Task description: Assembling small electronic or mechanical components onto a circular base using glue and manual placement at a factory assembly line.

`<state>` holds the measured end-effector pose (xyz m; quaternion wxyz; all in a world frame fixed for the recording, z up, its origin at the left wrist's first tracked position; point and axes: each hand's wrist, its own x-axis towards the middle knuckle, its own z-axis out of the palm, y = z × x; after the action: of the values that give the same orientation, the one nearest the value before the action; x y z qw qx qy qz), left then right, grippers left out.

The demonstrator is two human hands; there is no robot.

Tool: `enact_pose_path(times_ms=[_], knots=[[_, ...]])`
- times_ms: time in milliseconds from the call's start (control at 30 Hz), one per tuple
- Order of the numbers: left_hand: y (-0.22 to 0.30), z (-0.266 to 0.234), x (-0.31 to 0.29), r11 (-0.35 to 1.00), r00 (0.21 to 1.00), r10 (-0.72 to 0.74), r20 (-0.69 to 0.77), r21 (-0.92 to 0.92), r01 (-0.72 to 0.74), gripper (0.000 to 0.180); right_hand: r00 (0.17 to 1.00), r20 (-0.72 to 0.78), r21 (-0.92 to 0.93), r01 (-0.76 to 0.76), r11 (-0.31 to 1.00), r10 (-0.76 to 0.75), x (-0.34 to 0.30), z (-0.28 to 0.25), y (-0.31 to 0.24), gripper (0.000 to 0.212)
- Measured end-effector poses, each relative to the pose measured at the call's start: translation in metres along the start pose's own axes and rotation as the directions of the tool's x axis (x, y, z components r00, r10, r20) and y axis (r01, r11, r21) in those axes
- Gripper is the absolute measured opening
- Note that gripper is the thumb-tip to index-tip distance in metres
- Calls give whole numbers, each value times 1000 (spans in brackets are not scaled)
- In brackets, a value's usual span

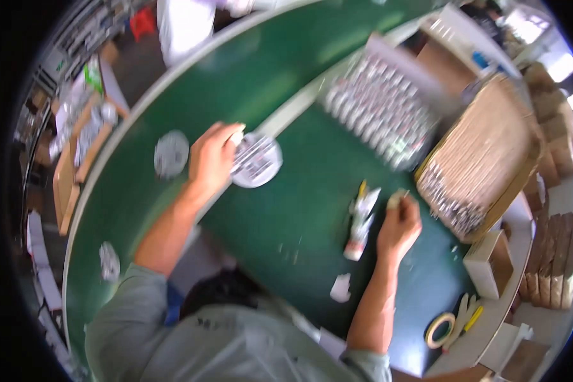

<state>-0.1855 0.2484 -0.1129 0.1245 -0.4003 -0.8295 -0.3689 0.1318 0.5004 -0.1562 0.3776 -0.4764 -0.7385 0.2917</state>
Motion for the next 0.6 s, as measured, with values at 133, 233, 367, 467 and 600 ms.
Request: enact_pose_path(times_ms=[133, 233, 367, 467, 600], knots=[[53, 11, -75, 978, 984, -116, 138, -159, 137, 39, 998, -68, 125, 15, 992, -6, -4, -8, -11, 26], [49, 1, -85, 977, 985, 35, 167, -212, 1, 59, 996, -60, 299, 83, 951, -68, -28, -4, -42, 23], [31, -1, -95, 950, 896, 287, 340, -223, -220, 92, 809, 404, 218, 367, 904, -427, -85, 16, -110, 19], [31, 3, -93, 923, 823, 378, 423, -245, -298, 106, 654, 460, 292, 528, 797, -601, -99, 34, -101, 21], [38, 2, -90, 924, 809, 374, 454, -261, -280, 110, 589, 463, 278, 613, 739, -662, -94, 37, -107, 22]])
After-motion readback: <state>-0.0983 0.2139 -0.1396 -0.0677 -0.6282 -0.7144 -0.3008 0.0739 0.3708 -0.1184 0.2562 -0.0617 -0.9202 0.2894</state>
